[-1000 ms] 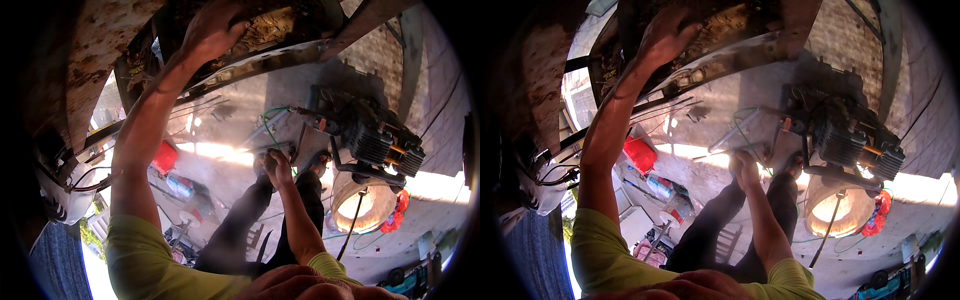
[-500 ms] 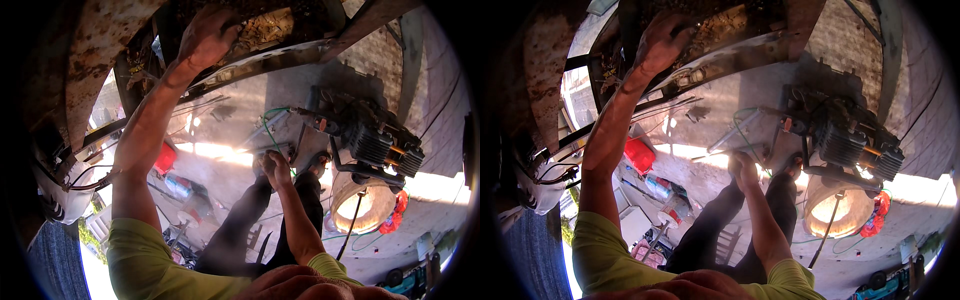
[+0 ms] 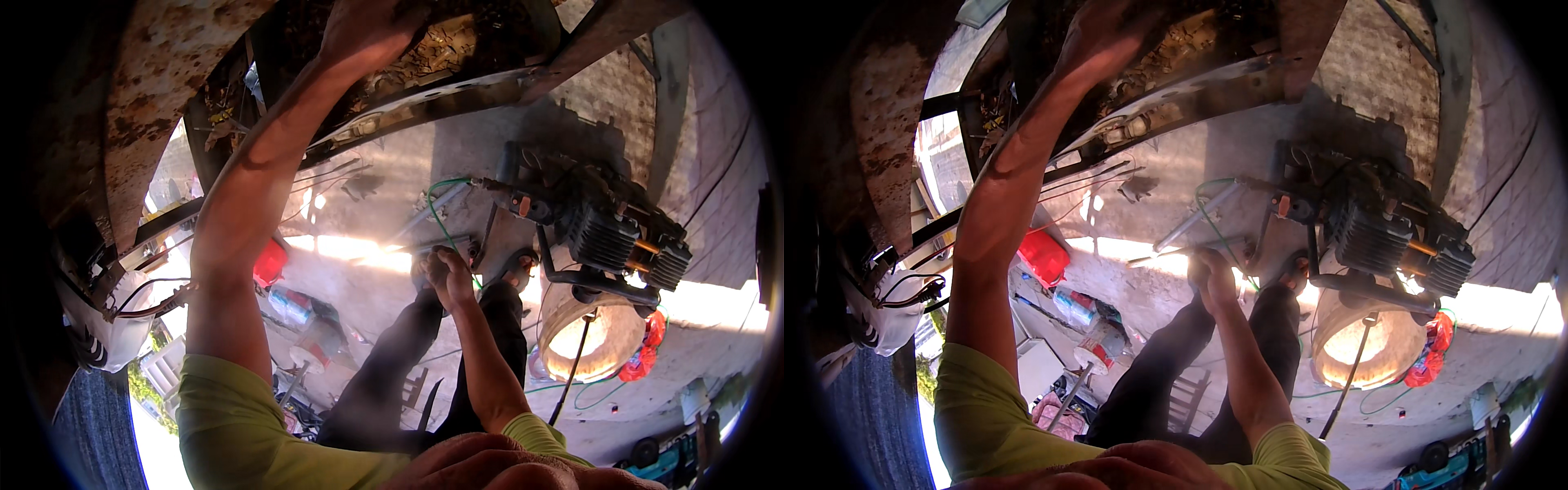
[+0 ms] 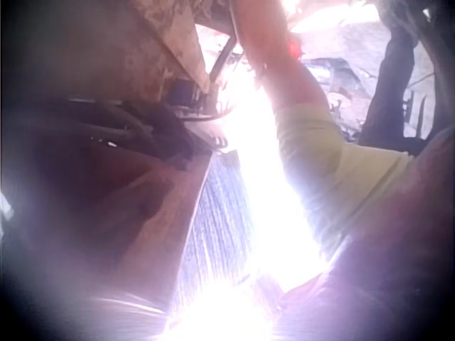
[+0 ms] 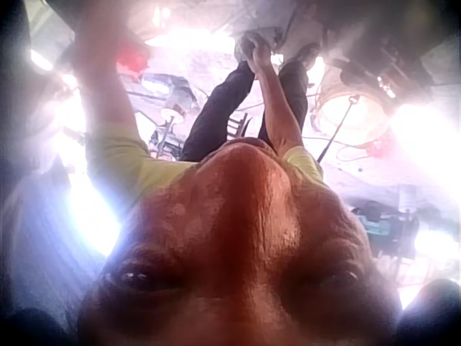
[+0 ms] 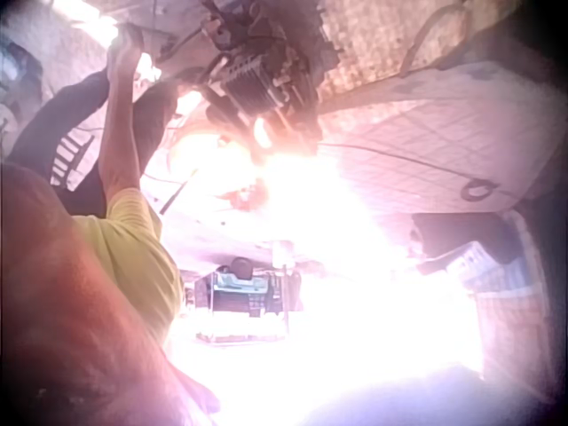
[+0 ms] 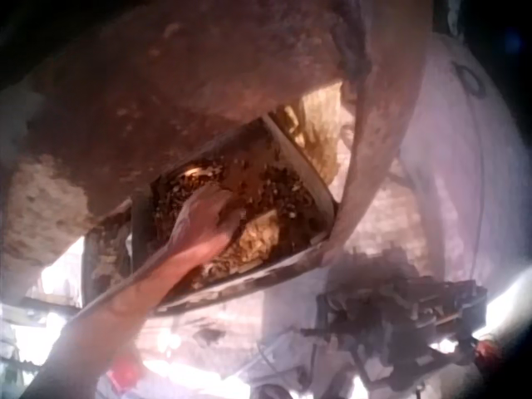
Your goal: The person removes debris and rust from a metal frame by hand, then uses a small tool to clean internal parts and manipulates electrical wiring.
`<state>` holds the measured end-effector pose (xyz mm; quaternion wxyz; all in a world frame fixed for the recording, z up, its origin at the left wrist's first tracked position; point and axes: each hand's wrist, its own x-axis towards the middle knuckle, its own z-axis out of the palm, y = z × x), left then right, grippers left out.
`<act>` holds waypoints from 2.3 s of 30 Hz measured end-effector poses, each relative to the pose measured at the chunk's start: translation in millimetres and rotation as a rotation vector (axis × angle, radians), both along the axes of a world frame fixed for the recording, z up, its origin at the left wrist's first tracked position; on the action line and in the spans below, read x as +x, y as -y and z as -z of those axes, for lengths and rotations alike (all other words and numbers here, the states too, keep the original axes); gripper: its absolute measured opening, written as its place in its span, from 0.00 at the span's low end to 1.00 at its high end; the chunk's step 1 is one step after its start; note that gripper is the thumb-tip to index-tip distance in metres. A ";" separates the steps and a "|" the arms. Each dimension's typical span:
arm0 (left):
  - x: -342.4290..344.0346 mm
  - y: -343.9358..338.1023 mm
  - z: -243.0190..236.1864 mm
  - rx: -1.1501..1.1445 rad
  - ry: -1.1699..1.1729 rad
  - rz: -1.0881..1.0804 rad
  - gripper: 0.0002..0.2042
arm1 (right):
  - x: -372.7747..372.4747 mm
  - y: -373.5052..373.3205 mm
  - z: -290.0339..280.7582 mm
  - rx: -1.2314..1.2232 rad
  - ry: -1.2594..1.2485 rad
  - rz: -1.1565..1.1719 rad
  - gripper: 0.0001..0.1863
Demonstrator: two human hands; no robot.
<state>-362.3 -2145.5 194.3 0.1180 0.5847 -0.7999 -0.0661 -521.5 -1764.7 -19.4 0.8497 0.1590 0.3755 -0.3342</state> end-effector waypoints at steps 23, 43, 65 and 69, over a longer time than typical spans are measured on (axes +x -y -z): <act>-5.1 25.1 12.0 0.008 -0.027 0.046 0.21 | -0.9 8.2 -6.7 0.020 -0.005 -0.012 0.07; 47.2 52.4 28.5 -0.038 0.279 -0.280 0.31 | 1.7 10.5 -7.8 -0.004 -0.010 -0.033 0.09; -3.7 -42.7 15.3 -0.218 -0.083 0.301 0.18 | 3.7 -2.9 -0.8 -0.033 0.018 -0.057 0.12; -0.5 -43.3 10.9 -0.082 -0.189 0.316 0.18 | 3.4 -1.5 -3.3 -0.038 0.006 -0.069 0.12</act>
